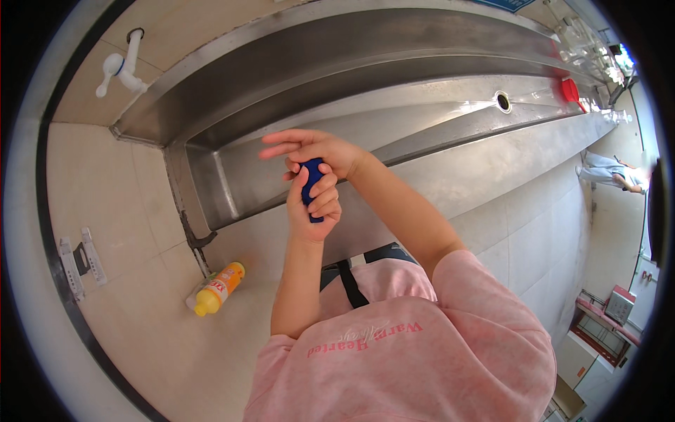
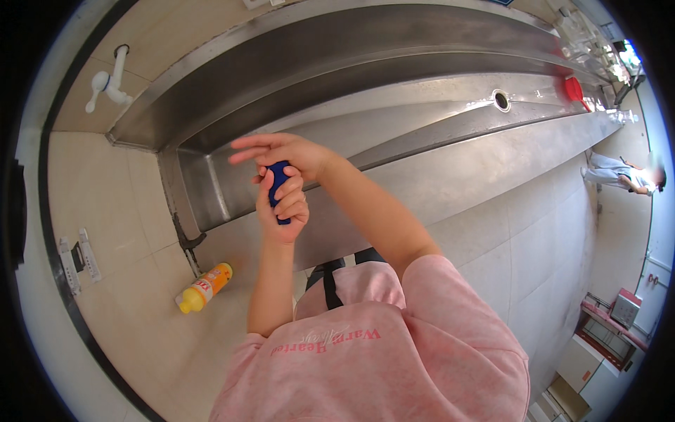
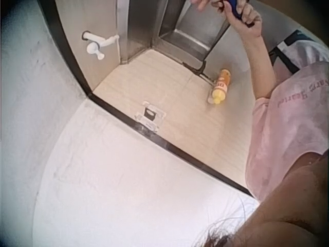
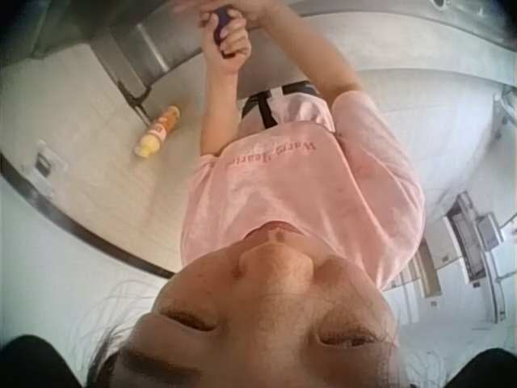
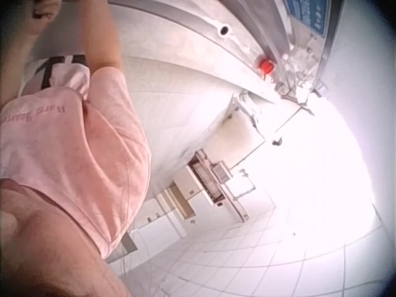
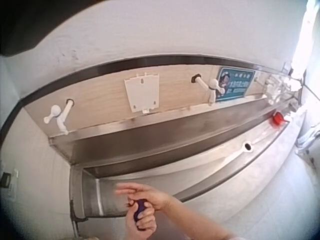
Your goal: Clean the metal counter with a wet cloth and cleaning solution.
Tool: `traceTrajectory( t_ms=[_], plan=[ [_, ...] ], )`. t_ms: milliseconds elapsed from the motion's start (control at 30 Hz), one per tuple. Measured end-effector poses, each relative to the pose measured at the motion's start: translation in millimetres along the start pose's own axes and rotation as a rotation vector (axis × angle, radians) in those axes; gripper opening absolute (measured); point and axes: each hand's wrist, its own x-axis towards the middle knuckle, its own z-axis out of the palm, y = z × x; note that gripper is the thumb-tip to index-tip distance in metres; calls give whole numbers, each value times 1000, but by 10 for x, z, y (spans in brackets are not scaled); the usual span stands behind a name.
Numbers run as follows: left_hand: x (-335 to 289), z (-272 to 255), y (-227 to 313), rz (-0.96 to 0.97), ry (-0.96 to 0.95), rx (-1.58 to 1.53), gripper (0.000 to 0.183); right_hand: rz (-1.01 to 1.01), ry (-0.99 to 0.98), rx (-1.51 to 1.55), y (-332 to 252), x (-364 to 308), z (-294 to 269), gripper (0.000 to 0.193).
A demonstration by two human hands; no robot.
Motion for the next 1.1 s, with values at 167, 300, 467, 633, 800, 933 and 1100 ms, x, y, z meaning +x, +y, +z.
traceTrajectory(
  t_ms=[167,300,467,633,800,933,1100],
  plan=[
    [7,156,209,-63,391,512,18,71,86,-323,-154,89,28,48],
    [105,274,160,22,631,905,17,118,91,-484,-202,153,53,55],
    [239,111,256,182,849,1451,22,95,155,-749,-158,271,14,63],
    [299,-284,507,283,910,1996,24,121,531,-898,32,348,-17,57],
    [288,-520,615,366,711,2541,27,-146,725,-1159,433,351,-188,57],
    [284,-500,550,330,791,2595,28,-130,907,-1103,498,325,-151,55],
    [350,-330,447,59,1011,2742,29,-136,984,-1136,558,319,-162,55]
  ],
)
